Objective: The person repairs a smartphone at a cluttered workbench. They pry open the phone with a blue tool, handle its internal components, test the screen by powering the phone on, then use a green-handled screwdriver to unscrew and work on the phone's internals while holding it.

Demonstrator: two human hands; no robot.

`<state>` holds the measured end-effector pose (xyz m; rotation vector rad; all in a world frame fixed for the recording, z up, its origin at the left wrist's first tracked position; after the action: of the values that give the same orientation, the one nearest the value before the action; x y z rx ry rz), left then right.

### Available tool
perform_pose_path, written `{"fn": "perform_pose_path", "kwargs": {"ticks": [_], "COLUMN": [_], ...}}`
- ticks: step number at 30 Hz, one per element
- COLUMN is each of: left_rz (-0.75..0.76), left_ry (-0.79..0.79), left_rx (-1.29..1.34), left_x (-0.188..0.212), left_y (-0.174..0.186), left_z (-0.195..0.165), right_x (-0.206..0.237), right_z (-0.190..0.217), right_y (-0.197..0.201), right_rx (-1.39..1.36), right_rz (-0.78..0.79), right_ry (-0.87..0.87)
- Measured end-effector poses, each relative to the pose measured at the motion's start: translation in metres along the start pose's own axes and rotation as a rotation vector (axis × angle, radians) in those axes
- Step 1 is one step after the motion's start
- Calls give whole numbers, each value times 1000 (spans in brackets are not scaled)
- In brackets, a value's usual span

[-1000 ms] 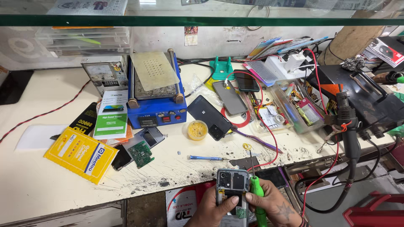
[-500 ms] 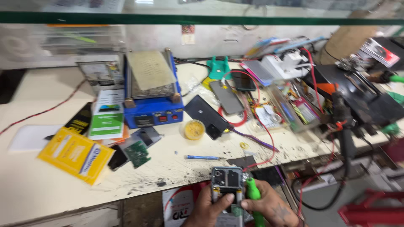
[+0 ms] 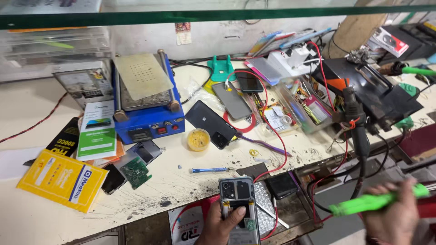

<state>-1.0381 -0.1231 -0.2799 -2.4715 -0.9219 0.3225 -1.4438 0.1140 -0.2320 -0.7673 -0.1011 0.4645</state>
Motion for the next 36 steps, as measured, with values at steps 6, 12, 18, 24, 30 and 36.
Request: {"fn": "perform_pose_path", "kwargs": {"ticks": [6,12,18,24,30,36], "left_rz": [0,22,35,67,71,67], "left_ry": [52,51,75,75,116,131], "left_rx": [52,28,5,-2,34,3], "left_x": [4,6,5,6,5,5], "left_y": [-5,-11,-12,-13,-14,-12], "left_z": [7,5,3,-2,1,6], "right_x": [-45,-47,-46,-45,-49,-48], "right_z": [5,8,12,6,4,1], "right_y": [93,102,100,99,98,101], "right_rx": [-308,-311,-330,-331,-338,-255], "right_rz": [-115,-196,-283,-342,-323,-319], "right_ry": [-27,70,126,80,70,67]}}
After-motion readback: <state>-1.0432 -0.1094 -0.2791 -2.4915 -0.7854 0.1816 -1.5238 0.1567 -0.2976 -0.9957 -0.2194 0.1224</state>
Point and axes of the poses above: each hand's wrist, its own x-axis away from the middle knuckle, its own y-axis out of the back of the hand, z = x × y, the point moved 7 cm from there along -x, towards the middle knuckle, and after that the axes turned 1 degree about -x, right-handed, at the moved point
